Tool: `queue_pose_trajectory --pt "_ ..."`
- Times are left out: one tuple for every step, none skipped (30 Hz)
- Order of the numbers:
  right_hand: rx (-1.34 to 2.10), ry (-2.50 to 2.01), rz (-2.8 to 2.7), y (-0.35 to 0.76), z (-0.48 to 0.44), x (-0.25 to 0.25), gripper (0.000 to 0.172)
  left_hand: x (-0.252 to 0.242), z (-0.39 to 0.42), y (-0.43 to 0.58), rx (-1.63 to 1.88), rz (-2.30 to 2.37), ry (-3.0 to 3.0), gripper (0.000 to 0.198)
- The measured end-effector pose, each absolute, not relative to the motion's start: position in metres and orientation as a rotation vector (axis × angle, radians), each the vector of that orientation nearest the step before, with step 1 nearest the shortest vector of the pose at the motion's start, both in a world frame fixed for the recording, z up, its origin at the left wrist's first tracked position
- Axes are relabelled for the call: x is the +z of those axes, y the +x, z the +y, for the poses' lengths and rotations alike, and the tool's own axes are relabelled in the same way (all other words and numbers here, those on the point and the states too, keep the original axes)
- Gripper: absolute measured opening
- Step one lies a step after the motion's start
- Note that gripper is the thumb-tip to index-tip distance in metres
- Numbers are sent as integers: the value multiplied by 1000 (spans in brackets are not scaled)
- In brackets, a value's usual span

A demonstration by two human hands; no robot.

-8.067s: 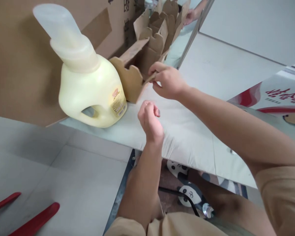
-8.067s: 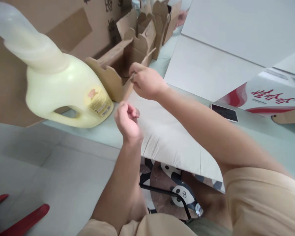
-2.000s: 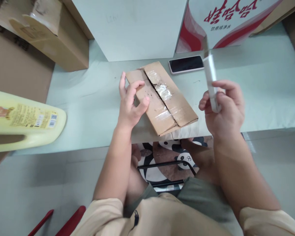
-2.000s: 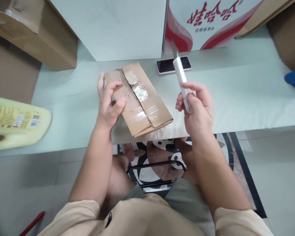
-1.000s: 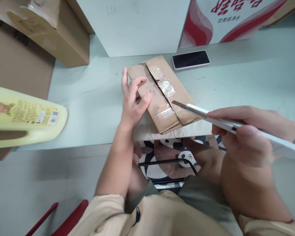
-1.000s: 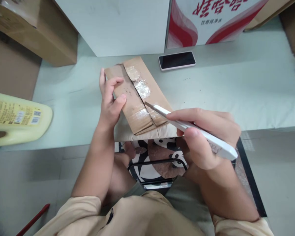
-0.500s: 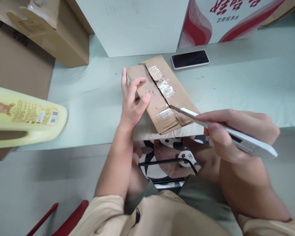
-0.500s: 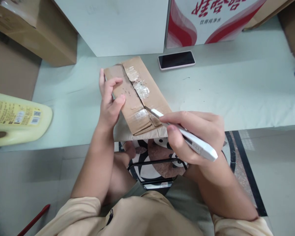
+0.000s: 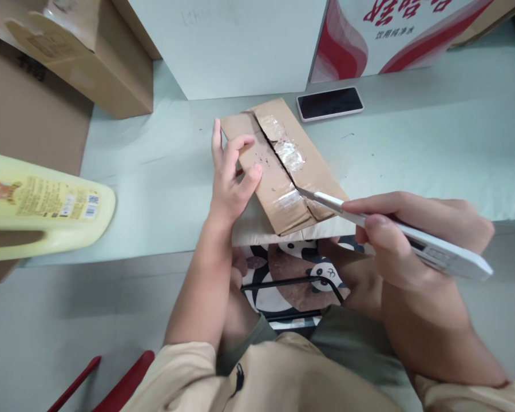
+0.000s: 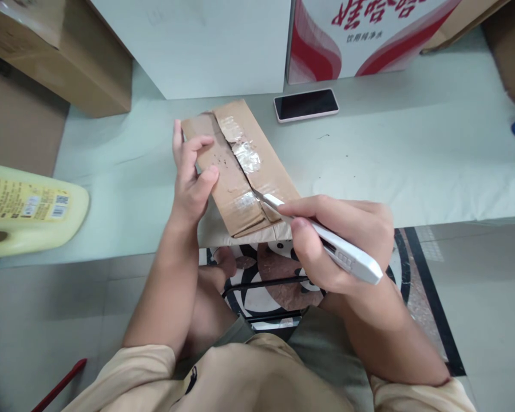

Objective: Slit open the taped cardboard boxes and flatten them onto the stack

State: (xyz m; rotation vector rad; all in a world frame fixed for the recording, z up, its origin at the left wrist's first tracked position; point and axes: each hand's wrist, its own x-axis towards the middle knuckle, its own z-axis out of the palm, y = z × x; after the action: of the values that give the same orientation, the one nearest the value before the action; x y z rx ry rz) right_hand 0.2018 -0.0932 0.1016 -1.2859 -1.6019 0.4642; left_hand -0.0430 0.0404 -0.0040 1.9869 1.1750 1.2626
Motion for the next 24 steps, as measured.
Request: queue_pose_trajectory --pt "455 -1315 -1578 200 -95 104 16 -4 40 -43 1264 1174 1984 66" --pt "440 -1354 -1546 197 -97 107 16 -4 41 -42 1264 1174 1983 66" --pt "425 -1402 -1509 194 -100 110 16 -4 41 -43 1262 1177 1983 67" --pt "417 -1440 -1479 191 -102 113 17 -4 41 -43 1258 1179 1986 67" --pt "412 -1467 -1455 189 -104 116 18 -5 41 -43 1254 1181 1990 66" --pt "416 -1480 -1438 187 -105 118 18 -5 42 -43 1253 1181 1994 66" --pt "424 -1479 -1427 186 -106 119 18 -6 42 -44 1256 1181 1997 65" --pt "439 -1472 -1424 186 -106 119 18 -6 42 -44 1259 1183 1998 65" --pt "453 -1463 -1426 187 -106 118 18 -6 42 -44 1264 1186 1996 64" --pt "451 -1444 -1433 189 -105 116 18 -7 42 -44 1268 1189 1993 65" --pt "448 -1417 -1455 192 -103 113 18 -7 42 -44 1271 1192 1988 65" --pt "456 -1383 -1491 195 -101 111 18 -7 42 -44 1271 1194 1982 66" --pt "469 -1352 -1526 198 -100 109 18 -7 42 -44 1269 1194 1975 66" --pt "489 -1329 -1558 200 -98 107 19 -6 42 -44 1267 1192 1970 66" --pt "508 -1316 -1577 201 -98 107 19 -6 42 -44 1268 1189 1966 67" --pt "521 -1324 -1583 201 -98 107 19 -5 42 -44 1269 1190 1964 68" --pt "521 -1349 -1573 200 -99 109 19 -5 42 -44 1270 1194 1965 68" --pt "499 -1369 -1546 199 -101 111 18 -5 42 -44 1274 1201 1968 68" --pt "477 -1391 -1515 197 -103 114 18 -4 42 -44 1278 1210 1973 68" --pt "461 -1415 -1483 195 -105 116 17 -4 42 -44 1283 1220 1979 68" --pt "455 -1437 -1453 192 -107 119 17 -4 42 -44 1288 1228 1986 67" --pt "451 -1446 -1436 191 -107 120 17 -5 42 -44 1295 1234 1992 67" --pt "443 -1446 -1428 190 -106 121 17 -5 42 -44 1303 1237 1999 67" --pt "427 -1441 -1423 189 -104 120 17 -5 42 -44 1310 1240 2003 67"
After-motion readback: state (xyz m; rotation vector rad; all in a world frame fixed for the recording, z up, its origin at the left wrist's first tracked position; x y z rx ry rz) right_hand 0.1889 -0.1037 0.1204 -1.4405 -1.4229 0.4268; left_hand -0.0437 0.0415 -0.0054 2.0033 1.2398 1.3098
